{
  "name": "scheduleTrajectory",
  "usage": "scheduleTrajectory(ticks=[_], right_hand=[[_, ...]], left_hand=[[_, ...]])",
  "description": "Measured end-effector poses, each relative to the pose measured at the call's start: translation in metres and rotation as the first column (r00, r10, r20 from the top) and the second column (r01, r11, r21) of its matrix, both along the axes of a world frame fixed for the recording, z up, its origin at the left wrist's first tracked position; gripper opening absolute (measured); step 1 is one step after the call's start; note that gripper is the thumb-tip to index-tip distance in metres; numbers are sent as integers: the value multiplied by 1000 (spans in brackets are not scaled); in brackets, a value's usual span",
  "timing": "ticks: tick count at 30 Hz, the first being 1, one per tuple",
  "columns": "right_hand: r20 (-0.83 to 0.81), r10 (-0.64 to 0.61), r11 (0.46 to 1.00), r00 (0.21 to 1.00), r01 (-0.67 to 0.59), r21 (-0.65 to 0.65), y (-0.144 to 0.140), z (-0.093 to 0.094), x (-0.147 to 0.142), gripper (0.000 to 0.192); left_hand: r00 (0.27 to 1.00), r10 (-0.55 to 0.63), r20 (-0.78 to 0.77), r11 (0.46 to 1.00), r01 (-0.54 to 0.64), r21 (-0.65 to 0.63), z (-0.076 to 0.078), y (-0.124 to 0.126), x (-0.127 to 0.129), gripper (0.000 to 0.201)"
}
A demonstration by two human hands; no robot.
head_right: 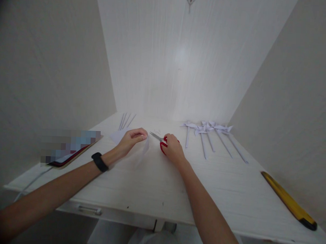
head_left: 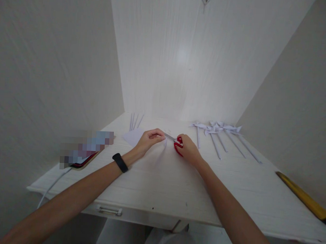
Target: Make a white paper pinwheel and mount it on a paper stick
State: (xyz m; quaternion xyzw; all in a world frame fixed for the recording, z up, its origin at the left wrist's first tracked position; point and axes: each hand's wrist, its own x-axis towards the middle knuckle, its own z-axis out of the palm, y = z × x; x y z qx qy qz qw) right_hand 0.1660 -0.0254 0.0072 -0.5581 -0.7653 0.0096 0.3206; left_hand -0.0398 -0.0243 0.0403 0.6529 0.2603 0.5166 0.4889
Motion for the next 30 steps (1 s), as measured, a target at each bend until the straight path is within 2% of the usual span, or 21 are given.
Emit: scheduleTrajectory(ticks=[4, 12, 19, 23, 26, 30], right_hand=[[100, 79, 996, 992, -75, -40, -8, 0, -8, 24], [165, 97, 994, 981, -86, -75, -7, 0, -10, 30], [189, 127, 983, 974, -98, -154, -5, -1, -8, 16], [166, 151, 978, 974, -123, -170, -4, -4, -9, 16], [101, 122, 987, 987, -110, -120, -3, -3, -11, 18], [-74, 100, 993, 992, -95, 72, -6, 10, -14, 22]], left_hand=[[1000, -15, 4, 1000, 15, -19, 1, -1, 0, 16], [998, -54, -28, 997, 52, -57, 0, -3, 2, 21], [997, -52, -55, 996, 48, -79, -2, 1, 4, 21], [991, -51, -122, 994, 38, -105, -5, 3, 5, 23], [985, -26, -171, 993, 6, -114, -6, 4, 5, 23], [980, 14, -199, 992, -39, -120, -8, 6, 4, 19]])
